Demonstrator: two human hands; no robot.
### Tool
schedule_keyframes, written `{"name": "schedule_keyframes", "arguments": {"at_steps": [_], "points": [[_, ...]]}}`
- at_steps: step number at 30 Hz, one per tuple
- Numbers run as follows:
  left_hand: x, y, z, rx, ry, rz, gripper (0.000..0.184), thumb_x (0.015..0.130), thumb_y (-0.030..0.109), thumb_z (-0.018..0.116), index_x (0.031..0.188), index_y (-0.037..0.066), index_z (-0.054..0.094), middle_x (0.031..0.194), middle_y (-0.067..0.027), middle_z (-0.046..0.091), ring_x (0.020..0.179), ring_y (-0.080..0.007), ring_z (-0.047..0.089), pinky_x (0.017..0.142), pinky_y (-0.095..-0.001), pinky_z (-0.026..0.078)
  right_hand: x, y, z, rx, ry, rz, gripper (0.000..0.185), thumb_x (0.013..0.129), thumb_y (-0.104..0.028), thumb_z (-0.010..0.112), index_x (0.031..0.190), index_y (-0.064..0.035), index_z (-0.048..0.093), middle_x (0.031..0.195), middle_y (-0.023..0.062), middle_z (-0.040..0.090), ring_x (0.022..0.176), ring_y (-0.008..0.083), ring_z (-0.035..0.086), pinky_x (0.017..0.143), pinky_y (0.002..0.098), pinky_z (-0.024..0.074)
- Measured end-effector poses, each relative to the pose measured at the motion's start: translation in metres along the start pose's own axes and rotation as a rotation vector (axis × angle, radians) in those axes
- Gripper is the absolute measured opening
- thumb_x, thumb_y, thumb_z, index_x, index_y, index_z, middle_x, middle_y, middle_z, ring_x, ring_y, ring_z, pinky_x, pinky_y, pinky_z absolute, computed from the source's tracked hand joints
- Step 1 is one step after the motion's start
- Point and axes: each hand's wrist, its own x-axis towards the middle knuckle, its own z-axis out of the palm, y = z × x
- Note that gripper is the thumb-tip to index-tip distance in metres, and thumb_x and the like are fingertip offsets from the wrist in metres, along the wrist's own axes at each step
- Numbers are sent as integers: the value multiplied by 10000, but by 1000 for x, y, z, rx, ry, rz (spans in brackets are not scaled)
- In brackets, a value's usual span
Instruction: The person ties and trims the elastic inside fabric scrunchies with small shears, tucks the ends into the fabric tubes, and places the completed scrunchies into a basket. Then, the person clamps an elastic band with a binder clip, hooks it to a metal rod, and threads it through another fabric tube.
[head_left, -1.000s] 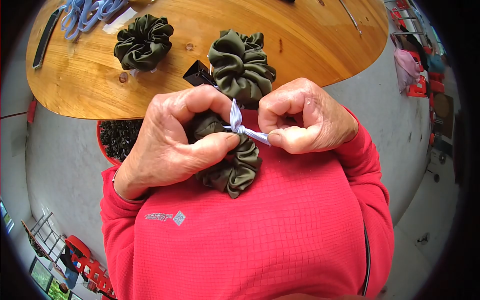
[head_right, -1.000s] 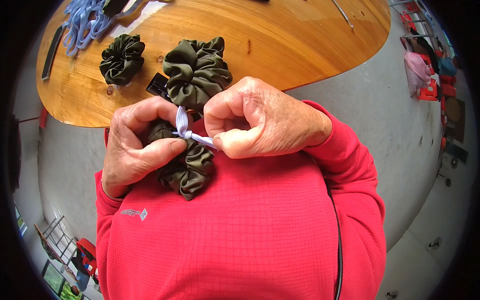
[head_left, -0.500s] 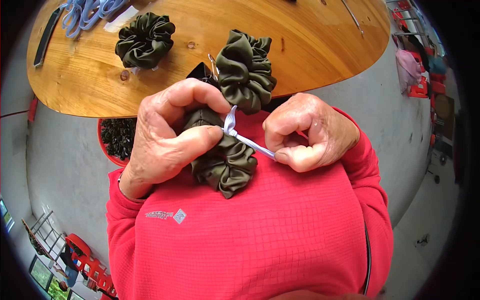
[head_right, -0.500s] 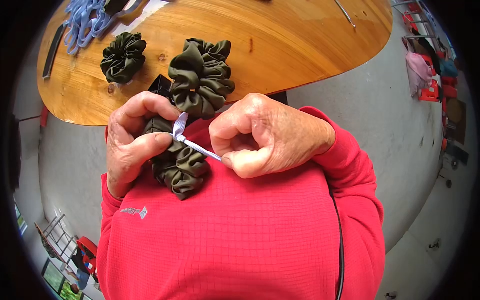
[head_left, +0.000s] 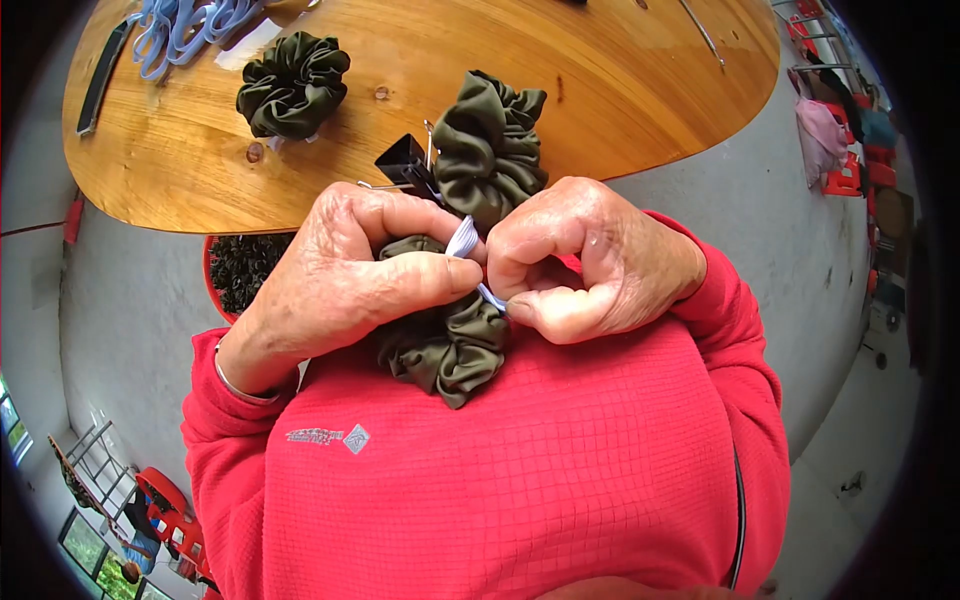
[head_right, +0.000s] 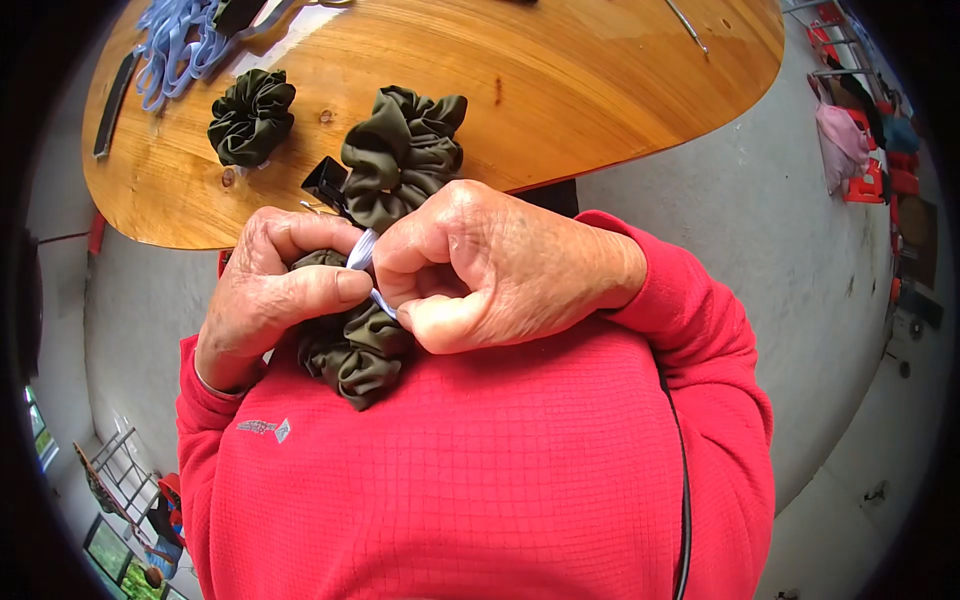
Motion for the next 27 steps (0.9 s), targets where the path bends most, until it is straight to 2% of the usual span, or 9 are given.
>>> {"name": "schedule_keyframes", "arguments": {"at_steps": [4, 8, 12, 13, 15, 18, 22, 25, 27], "points": [[-2, -2, 9, -130, 111, 42, 107, 767, 37, 626, 838, -34, 662, 729, -4, 617, 676, -30, 525, 608, -186, 429, 1, 5, 2, -71, 80, -102, 24, 677, 25, 540, 680, 2, 546, 587, 80, 531, 509, 153, 501, 505, 282, 412], [1, -3, 13, -176, 214, 52, 86, 777, 23, 607, 837, -29, 642, 746, -3, 619, 701, -35, 538, 632, -190, 445, 5, 1, 9, -268, 175, -151, 84, 675, 15, 576, 641, -17, 506, 576, 126, 507, 527, 278, 528, 486, 330, 421], [3, -11, 7, -164, 221, 101, 86, 812, 55, 610, 829, -23, 640, 748, 1, 620, 703, -32, 543, 626, -181, 443, 5, 2, 10, -387, 205, -219, 95, 677, -17, 616, 676, -42, 525, 615, 124, 525, 562, 311, 530, 501, 363, 427], [2, -10, 5, -172, 220, 103, 95, 821, 66, 611, 832, -23, 641, 751, -1, 623, 703, -31, 544, 624, -179, 443, 4, -2, 6, -409, 225, -267, 112, 664, -18, 641, 727, -53, 555, 622, 98, 528, 550, 278, 535, 494, 348, 415], [1, -7, 2, -208, 232, 140, 124, 844, 91, 607, 843, -26, 648, 769, -12, 639, 695, -29, 545, 618, -178, 447, 1, -17, -9, -501, 319, -344, 237, 623, 37, 658, 847, -16, 602, 737, 94, 594, 665, 237, 575, 605, 316, 455], [0, 4, -6, -181, 179, 133, 129, 842, 79, 601, 879, -31, 657, 777, -23, 646, 691, -39, 554, 627, -183, 459, 10, -15, -21, -936, 443, -408, 579, 589, -30, 735, 1135, -24, 542, 1053, 122, 594, 1005, 285, 556, 860, 344, 415], [6, 18, -11, -177, 97, 161, 148, 846, 84, 592, 906, -34, 659, 751, -33, 638, 673, -54, 563, 621, -188, 462, 33, 12, -29, -691, 468, -464, 491, 581, -92, 738, 1040, -65, 563, 1017, 106, 590, 962, 288, 555, 812, 372, 412], [12, 29, -16, -184, 35, 126, 156, 835, 94, 590, 884, -34, 664, 709, -50, 628, 645, -68, 570, 610, -191, 463, 36, 4, -41, -673, 408, -481, 388, 611, -56, 687, 980, -45, 568, 948, 113, 600, 857, 291, 578, 756, 355, 438], [16, 34, -24, -171, -2, 111, 153, 823, 90, 591, 871, -35, 666, 697, -53, 626, 637, -71, 572, 606, -191, 463, 33, 0, -43, -652, 372, -416, 310, 620, -21, 626, 925, -37, 574, 801, 115, 599, 709, 288, 586, 654, 327, 460]]}}
